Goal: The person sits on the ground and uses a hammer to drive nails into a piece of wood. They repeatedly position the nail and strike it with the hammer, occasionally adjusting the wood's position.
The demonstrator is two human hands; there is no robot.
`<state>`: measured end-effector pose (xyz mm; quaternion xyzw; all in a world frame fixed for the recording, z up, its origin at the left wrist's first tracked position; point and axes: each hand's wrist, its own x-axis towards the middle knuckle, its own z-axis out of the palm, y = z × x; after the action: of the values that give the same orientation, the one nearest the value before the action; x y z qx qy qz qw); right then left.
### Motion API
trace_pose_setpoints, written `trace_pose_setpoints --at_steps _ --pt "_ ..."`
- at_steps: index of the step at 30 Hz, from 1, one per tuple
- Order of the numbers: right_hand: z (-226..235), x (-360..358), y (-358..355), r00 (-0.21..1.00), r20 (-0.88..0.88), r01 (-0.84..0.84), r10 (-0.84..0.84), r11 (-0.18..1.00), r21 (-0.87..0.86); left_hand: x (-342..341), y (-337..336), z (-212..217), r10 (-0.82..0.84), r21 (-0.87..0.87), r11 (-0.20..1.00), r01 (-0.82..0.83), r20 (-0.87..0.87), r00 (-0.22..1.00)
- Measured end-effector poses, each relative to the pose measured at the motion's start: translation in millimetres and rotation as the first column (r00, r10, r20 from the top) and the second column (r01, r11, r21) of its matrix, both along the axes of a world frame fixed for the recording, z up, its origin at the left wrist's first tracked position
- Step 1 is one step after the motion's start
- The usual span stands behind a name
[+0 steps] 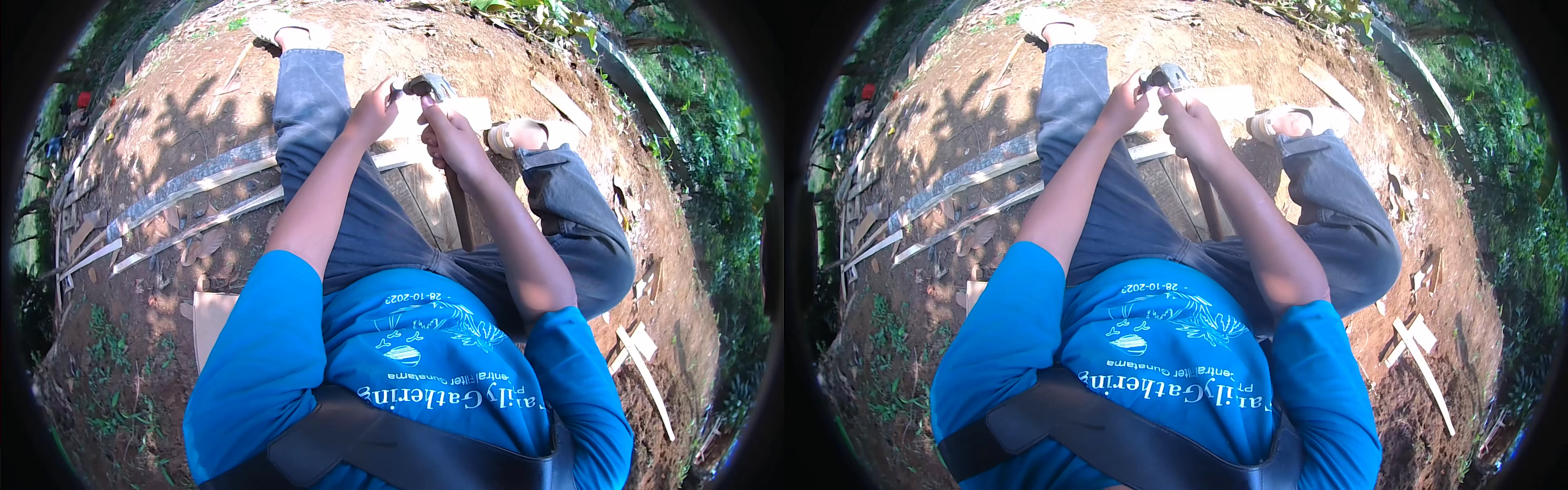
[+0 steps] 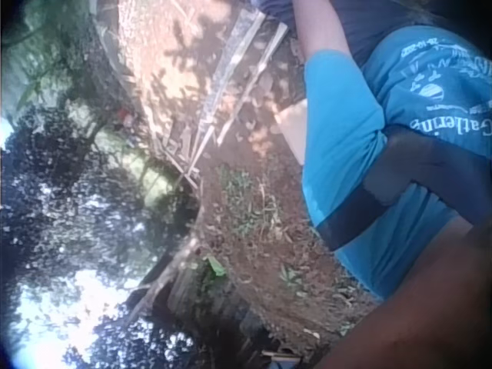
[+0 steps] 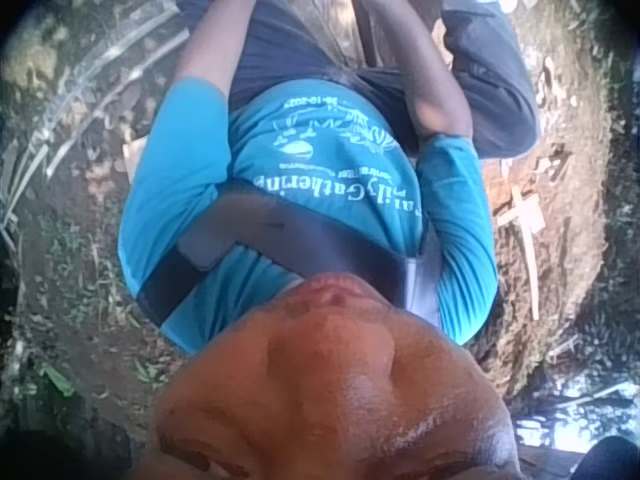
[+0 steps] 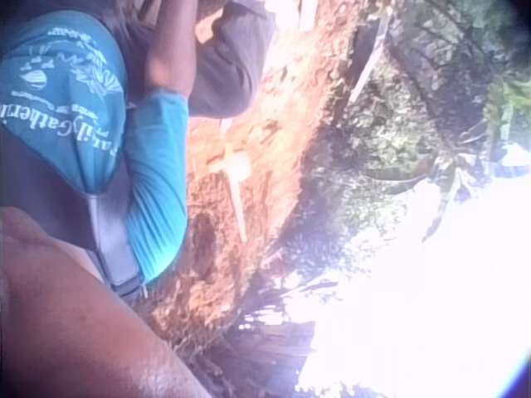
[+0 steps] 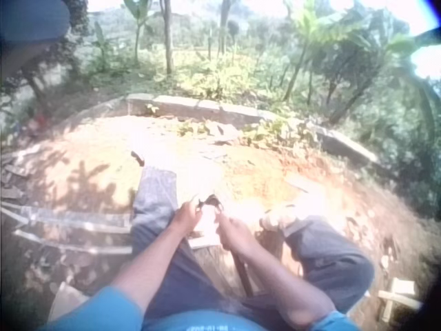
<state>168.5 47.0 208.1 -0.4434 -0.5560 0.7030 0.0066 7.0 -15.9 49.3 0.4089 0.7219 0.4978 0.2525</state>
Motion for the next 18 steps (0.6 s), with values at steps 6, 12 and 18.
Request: trace_pose_setpoints --at_steps 6,12,18 --pt "33 -6 1 0.985 -0.172 0.051 -0.013 0.975 0.215 -7 -9 -10 -0.045 -0.03 0.999 0.041 -0.141 0.989" --pt "106 -5 -18 0.744 -0.666 0.245 0.051 0.907 0.343 0 -13 -4 -0.053 -0.138 0.989 0.045 -0.05 0.997" --pt "-3 -9 -4 0.984 0.173 -0.087 0.039 0.956 0.281 -8 -4 25 -0.045 -0.175 0.984 0.03 -0.084 0.995"
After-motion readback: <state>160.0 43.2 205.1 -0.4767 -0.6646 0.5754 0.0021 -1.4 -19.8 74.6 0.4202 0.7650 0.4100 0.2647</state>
